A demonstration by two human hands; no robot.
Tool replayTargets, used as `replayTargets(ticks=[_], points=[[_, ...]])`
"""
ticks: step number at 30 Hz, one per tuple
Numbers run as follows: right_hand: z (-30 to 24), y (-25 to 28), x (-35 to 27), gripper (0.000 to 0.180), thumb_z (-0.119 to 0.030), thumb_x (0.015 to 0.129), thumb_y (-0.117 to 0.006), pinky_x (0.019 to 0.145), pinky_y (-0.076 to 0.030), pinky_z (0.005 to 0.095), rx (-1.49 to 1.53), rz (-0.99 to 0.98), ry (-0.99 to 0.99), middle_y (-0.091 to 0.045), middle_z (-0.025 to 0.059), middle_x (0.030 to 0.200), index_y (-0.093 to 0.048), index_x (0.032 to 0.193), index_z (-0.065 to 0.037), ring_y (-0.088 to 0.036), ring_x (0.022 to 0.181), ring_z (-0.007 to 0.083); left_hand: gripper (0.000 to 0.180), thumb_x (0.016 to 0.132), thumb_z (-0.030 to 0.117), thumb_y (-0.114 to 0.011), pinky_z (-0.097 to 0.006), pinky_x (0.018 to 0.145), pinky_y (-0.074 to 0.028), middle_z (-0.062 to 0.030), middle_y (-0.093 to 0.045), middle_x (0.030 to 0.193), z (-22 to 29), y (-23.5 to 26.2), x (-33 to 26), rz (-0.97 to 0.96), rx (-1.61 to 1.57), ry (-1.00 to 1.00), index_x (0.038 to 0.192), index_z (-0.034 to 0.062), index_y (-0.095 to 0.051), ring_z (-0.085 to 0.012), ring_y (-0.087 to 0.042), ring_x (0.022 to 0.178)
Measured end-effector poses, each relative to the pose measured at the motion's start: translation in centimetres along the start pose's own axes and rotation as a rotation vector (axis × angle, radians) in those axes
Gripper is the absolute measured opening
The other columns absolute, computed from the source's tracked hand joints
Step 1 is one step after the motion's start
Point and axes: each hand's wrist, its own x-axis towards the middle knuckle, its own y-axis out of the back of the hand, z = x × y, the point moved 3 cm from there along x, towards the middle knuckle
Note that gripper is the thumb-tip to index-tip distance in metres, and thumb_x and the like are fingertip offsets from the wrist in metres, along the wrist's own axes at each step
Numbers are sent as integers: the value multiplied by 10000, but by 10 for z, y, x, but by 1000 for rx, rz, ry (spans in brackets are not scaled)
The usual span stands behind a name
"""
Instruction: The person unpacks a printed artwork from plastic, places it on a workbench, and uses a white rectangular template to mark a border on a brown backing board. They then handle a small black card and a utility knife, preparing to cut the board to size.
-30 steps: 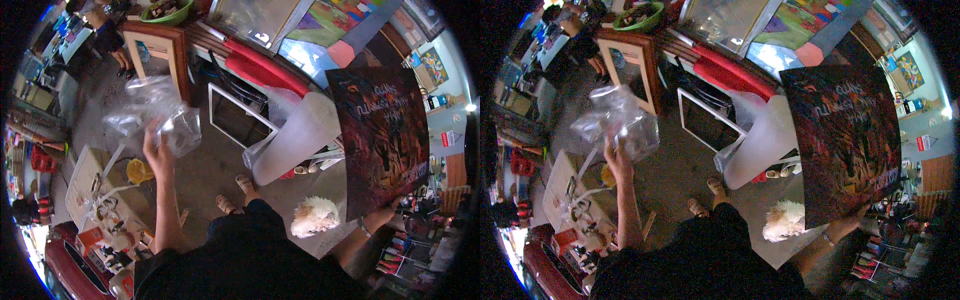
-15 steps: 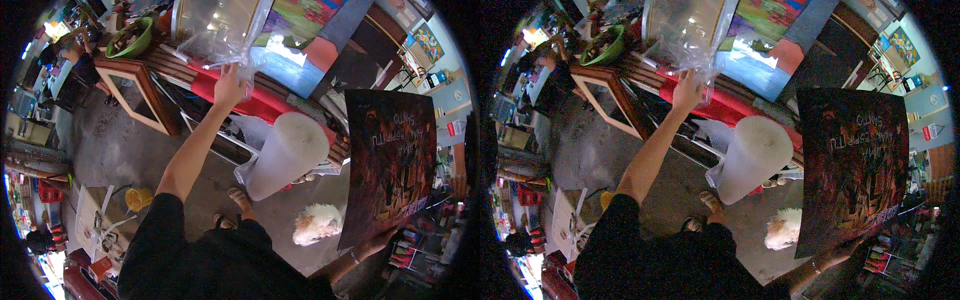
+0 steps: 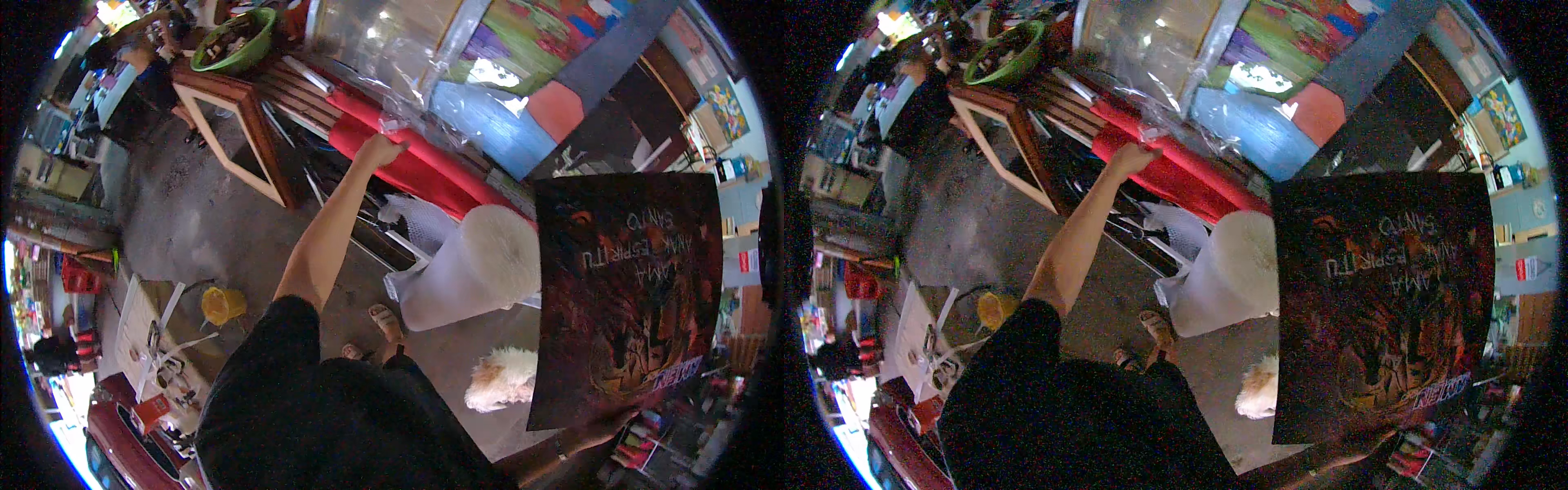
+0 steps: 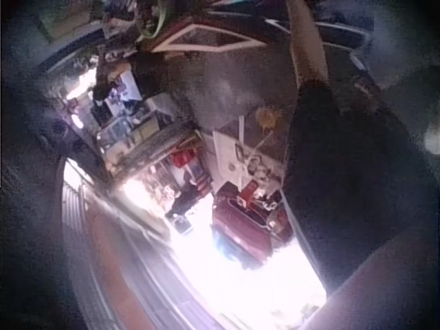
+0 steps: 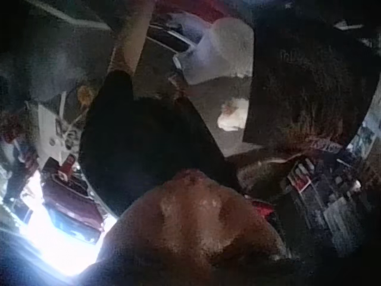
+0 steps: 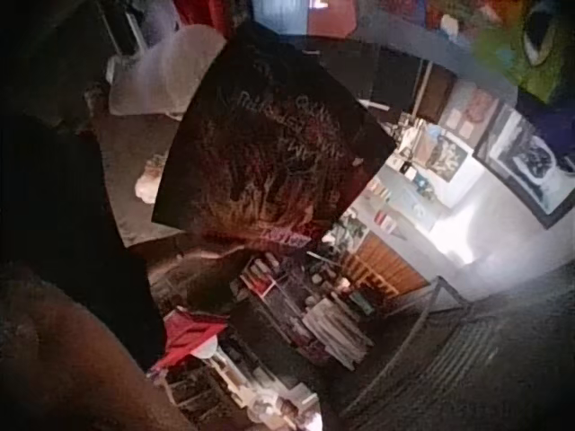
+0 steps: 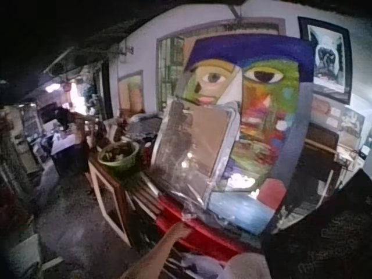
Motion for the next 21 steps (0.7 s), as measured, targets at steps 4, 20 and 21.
replayTargets(ticks=[4,20,21], points=[[4,-71,-9,533,-292,1027,-431,1178,-264,450,189,-46,-169,-366,170,1532,-384,1468,4,-386,1393,296,462,924,390,-649,-362,836,-529,-157,-714,958,-27,44,-94,62,-350,-47,1128,-24,-653,-229,-673,880],[173,-516,80,570,-287,976,-586,1174,-239,400,186,-1989,166,-401,166,1504,-461,1379,97,-384,1366,246,480,1040,340,-457,-389,1051,-434,-80,-571,1365,170,-25,-409,625,-1753,-2,1389,15,-502,-224,-566,1202],[169,-529,84,571,-300,978,-581,1167,-254,407,104,-2024,154,-409,172,1498,-465,1380,89,-393,1362,256,478,1037,336,-465,-388,1046,-440,-78,-574,1361,190,-41,-410,755,-1768,36,1391,15,-500,-221,-569,1199]])
